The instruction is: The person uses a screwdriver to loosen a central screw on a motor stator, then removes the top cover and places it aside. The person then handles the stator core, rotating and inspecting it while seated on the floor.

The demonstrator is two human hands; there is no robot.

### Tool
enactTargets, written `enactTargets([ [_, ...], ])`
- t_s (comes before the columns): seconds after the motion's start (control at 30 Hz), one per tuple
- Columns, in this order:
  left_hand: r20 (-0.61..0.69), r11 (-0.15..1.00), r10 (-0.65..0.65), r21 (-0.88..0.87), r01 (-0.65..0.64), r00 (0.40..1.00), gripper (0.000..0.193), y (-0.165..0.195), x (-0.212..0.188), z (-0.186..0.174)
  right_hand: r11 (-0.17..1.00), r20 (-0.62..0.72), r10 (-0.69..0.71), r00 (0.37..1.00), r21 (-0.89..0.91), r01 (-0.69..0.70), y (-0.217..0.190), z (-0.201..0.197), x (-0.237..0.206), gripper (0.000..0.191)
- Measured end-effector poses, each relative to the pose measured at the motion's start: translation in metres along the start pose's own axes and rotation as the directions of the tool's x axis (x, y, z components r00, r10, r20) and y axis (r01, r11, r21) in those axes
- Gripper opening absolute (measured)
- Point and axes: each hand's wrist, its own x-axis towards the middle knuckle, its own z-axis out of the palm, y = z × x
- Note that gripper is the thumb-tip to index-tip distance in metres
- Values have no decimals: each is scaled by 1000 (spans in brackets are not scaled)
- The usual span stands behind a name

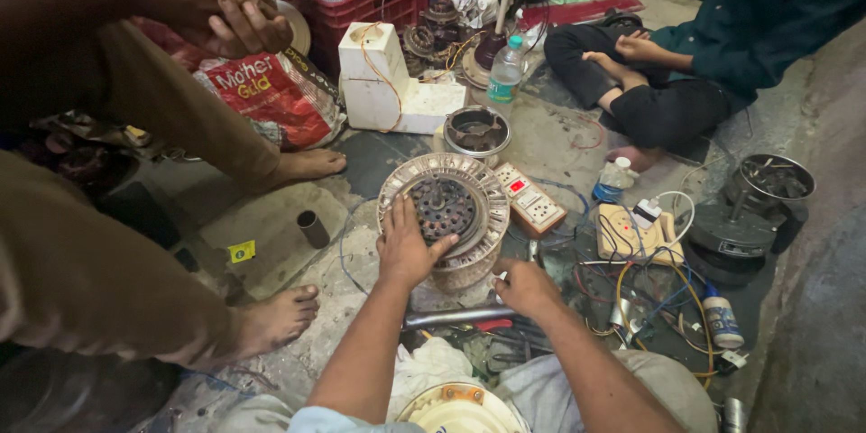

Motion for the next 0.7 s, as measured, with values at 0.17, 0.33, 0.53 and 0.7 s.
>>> enactTargets([
  [0.17, -28, 1000, 15, -4, -15, 1000, 119, -2, -1, 3, 1000, 17, 6, 1000, -28, -6, -3, -2, -1, 33],
  [0.33, -17, 1000, 13, 11, -13, 1000, 116, -3, 0, 2, 999, 13, 17, 1000, -32, -16, -2, 0, 0, 34],
  [0.53, -39, 999, 53, 15, -53, 998, 113, -4, -2, -1, 999, 16, 15, 1000, -45, -14, -1, 1, 0, 33],
  [0.7, -97, 993, 100, 72, -93, 990, 101, -5, -12, 0, 998, -18, 63, 998, -18, -63, -1, 2, 5, 33],
])
